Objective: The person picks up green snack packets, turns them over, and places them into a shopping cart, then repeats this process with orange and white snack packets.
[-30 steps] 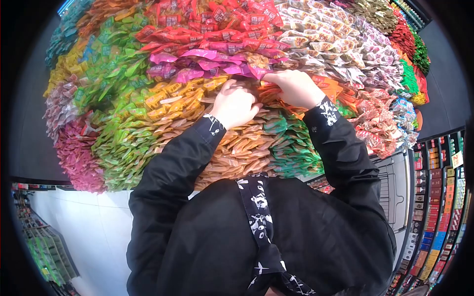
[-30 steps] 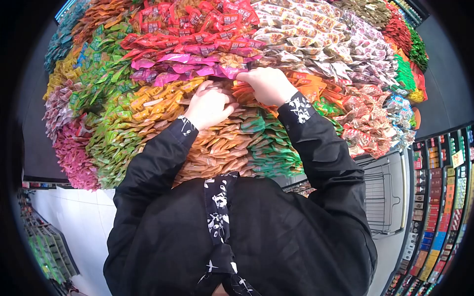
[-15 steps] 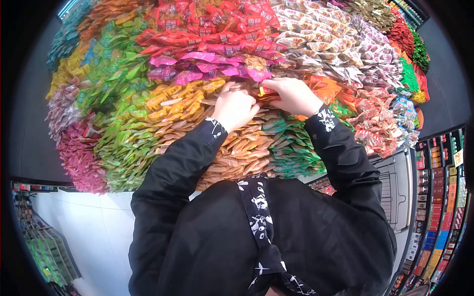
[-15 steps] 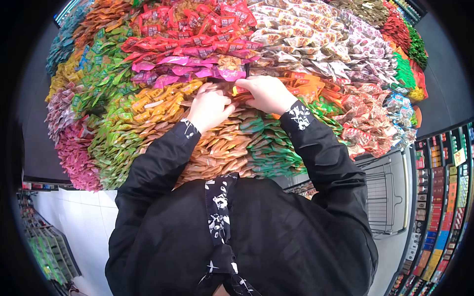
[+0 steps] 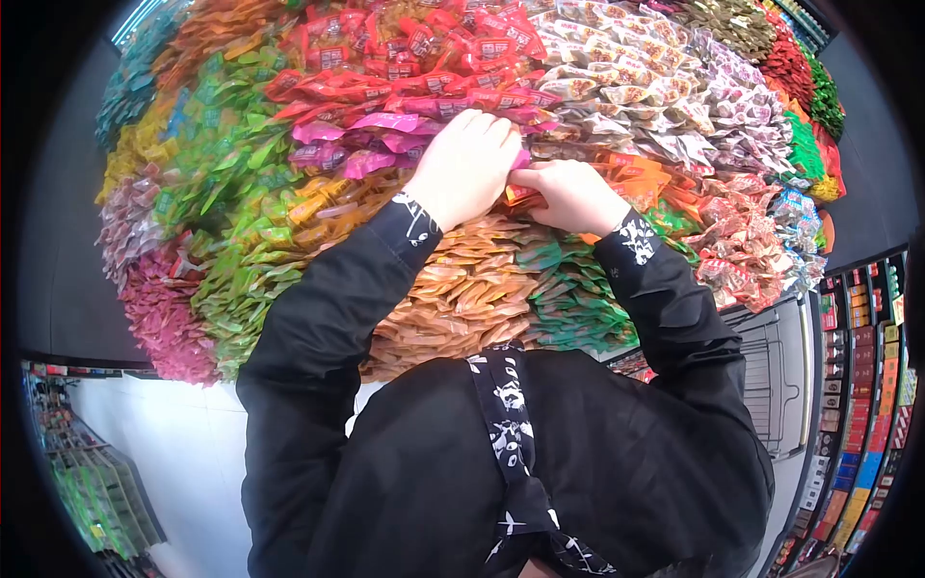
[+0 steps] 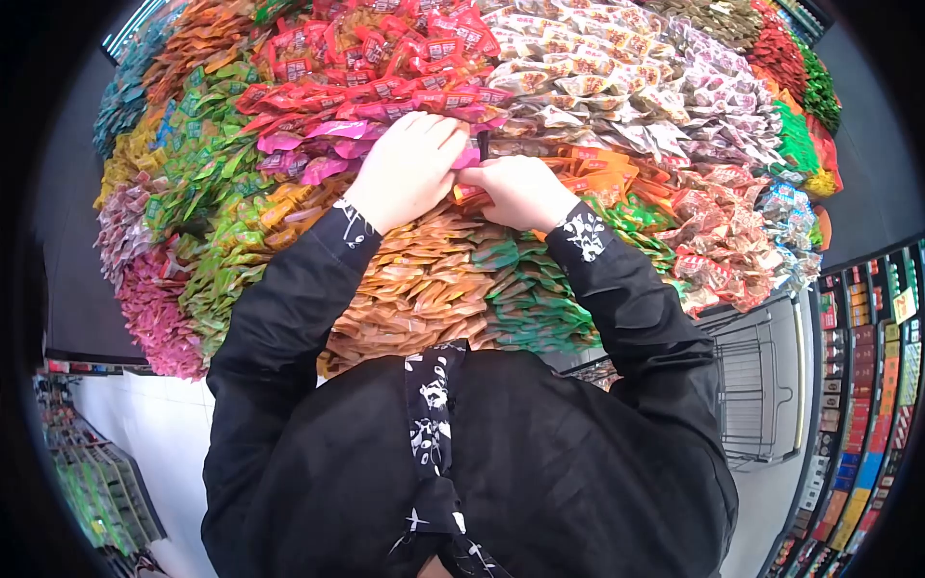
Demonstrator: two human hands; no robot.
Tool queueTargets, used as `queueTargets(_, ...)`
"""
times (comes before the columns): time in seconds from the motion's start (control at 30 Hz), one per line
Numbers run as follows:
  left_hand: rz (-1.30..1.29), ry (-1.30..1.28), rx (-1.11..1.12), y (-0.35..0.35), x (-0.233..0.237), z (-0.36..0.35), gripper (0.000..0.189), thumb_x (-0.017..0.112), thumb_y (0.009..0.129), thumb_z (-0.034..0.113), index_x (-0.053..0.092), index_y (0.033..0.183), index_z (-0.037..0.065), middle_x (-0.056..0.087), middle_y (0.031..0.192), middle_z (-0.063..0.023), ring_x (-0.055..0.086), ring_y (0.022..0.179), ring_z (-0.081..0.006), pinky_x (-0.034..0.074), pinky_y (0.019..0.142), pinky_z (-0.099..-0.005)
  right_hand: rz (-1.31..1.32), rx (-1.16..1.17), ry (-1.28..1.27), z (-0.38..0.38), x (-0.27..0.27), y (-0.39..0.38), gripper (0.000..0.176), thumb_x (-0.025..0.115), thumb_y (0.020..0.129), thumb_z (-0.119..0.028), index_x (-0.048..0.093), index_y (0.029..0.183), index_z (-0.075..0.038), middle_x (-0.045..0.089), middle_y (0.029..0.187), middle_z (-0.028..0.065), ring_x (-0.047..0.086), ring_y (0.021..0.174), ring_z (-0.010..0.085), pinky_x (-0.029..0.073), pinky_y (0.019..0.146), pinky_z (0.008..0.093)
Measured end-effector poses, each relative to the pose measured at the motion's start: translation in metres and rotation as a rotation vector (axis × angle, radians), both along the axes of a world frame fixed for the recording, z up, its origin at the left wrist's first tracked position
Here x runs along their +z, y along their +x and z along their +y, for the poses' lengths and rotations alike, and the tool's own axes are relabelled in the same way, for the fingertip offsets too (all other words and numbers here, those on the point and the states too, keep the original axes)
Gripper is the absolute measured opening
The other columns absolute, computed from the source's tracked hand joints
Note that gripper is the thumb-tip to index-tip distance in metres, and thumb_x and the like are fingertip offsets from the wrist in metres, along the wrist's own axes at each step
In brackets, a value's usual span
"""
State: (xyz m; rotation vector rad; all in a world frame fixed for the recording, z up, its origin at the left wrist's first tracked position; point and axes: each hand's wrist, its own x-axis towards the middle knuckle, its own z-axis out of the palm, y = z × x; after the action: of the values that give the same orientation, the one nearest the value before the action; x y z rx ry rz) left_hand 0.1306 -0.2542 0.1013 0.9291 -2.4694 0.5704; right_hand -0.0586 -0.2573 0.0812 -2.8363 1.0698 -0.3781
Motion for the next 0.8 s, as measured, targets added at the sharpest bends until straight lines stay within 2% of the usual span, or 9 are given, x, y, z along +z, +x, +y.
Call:
queueTargets(0.13, -0.004, 0.110, 0.071, 0.007, 0.007, -0.017, 0.018, 0.061, 0.076, 0.017, 0.060, 0.091, 0.006, 0.056, 0.087, -0.0072, 0.055, 0.085, -0.0237, 0.044, 0.080, -0.0358, -0.044, 0.042, -0.034, -0.002, -0.009, -0.005, 0.042, 0.064, 0.066, -0.011, 0.059, 0.107, -0.013, 0.061, 0.083, 0.0114, 0.062, 0.082, 0.0310, 0.049, 0.070, 0.0411)
queueTargets(0.27, 0.069, -0.309, 0.010, 0.010, -0.003, -0.031, 0.008, 0.060, 0.079, 0.016, 0.058, 0.083, 0.009, 0.055, 0.083, -0.0064, 0.057, 0.076, -0.0223, 0.046, 0.068, -0.0327, -0.102, 0.006, -0.018, -0.005, -0.006, -0.007, 0.039, 0.063, 0.068, -0.011, 0.058, 0.107, -0.011, 0.059, 0.088, 0.0113, 0.061, 0.084, 0.0314, 0.049, 0.071, 0.0401)
queueTargets(0.4, 0.043, -0.160, 0.169, 0.013, -0.003, -0.030, 0.012, 0.057, 0.072, 0.014, 0.056, 0.083, 0.010, 0.054, 0.077, -0.0044, 0.057, 0.075, -0.0206, 0.044, 0.069, -0.0325, -0.087, -0.013, -0.054, -0.014, -0.006, -0.009, 0.040, 0.063, 0.069, -0.012, 0.056, 0.109, -0.010, 0.060, 0.091, 0.0127, 0.060, 0.086, 0.0322, 0.049, 0.072, 0.0412)
queueTargets(0.47, -0.013, -0.133, 0.223, 0.012, -0.002, -0.028, 0.016, 0.058, 0.073, 0.015, 0.055, 0.089, 0.011, 0.055, 0.076, -0.0036, 0.058, 0.074, -0.0201, 0.043, 0.072, -0.0328, -0.048, -0.021, -0.009, -0.016, -0.001, -0.005, 0.047, 0.067, 0.069, -0.012, 0.054, 0.114, -0.005, 0.061, 0.094, 0.0173, 0.059, 0.090, 0.0338, 0.048, 0.077, 0.0399)
queueTargets(0.53, -0.022, -0.151, 0.213, 0.015, -0.004, -0.031, 0.018, 0.056, 0.076, 0.015, 0.055, 0.094, 0.012, 0.056, 0.076, -0.0031, 0.059, 0.075, -0.0200, 0.041, 0.077, -0.0338, -0.024, -0.041, 0.033, -0.017, 0.005, -0.002, 0.050, 0.066, 0.070, -0.013, 0.052, 0.117, -0.004, 0.062, 0.096, 0.0195, 0.059, 0.092, 0.0349, 0.048, 0.079, 0.0404)
queueTargets(0.57, -0.038, -0.131, 0.243, 0.015, -0.005, -0.033, 0.024, 0.052, 0.081, 0.014, 0.055, 0.104, 0.012, 0.059, 0.075, -0.0030, 0.059, 0.077, -0.0195, 0.038, 0.084, -0.0373, -0.030, -0.053, 0.014, -0.022, 0.003, -0.002, 0.045, 0.065, 0.070, -0.013, 0.054, 0.113, -0.006, 0.062, 0.094, 0.0174, 0.059, 0.091, 0.0341, 0.048, 0.077, 0.0413)
queueTargets(0.7, -0.078, -0.111, 0.328, 0.011, -0.004, -0.030, 0.032, 0.050, 0.084, 0.020, 0.054, 0.116, 0.013, 0.061, 0.072, -0.0039, 0.059, 0.082, -0.0185, 0.035, 0.086, -0.0418, -0.054, -0.057, -0.050, -0.034, -0.005, -0.003, 0.043, 0.062, 0.071, -0.015, 0.055, 0.113, -0.008, 0.063, 0.091, 0.0155, 0.060, 0.090, 0.0331, 0.048, 0.076, 0.0419)
queueTargets(0.73, -0.079, -0.112, 0.327, 0.011, -0.003, -0.031, 0.032, 0.050, 0.084, 0.020, 0.054, 0.116, 0.013, 0.061, 0.072, -0.0039, 0.059, 0.082, -0.0185, 0.035, 0.086, -0.0418, -0.066, -0.060, -0.087, -0.033, -0.005, -0.003, 0.044, 0.062, 0.072, -0.016, 0.055, 0.114, -0.008, 0.063, 0.091, 0.0155, 0.060, 0.091, 0.0329, 0.048, 0.076, 0.0419)
queueTargets(0.8, -0.057, -0.221, 0.310, 0.009, -0.002, -0.031, 0.017, 0.052, 0.087, 0.023, 0.055, 0.101, 0.015, 0.059, 0.071, -0.0013, 0.056, 0.082, -0.0172, 0.036, 0.082, -0.0393, -0.059, -0.070, -0.052, -0.030, -0.003, -0.003, 0.046, 0.063, 0.072, -0.016, 0.054, 0.116, -0.007, 0.063, 0.089, 0.0165, 0.060, 0.089, 0.0334, 0.049, 0.076, 0.0416)
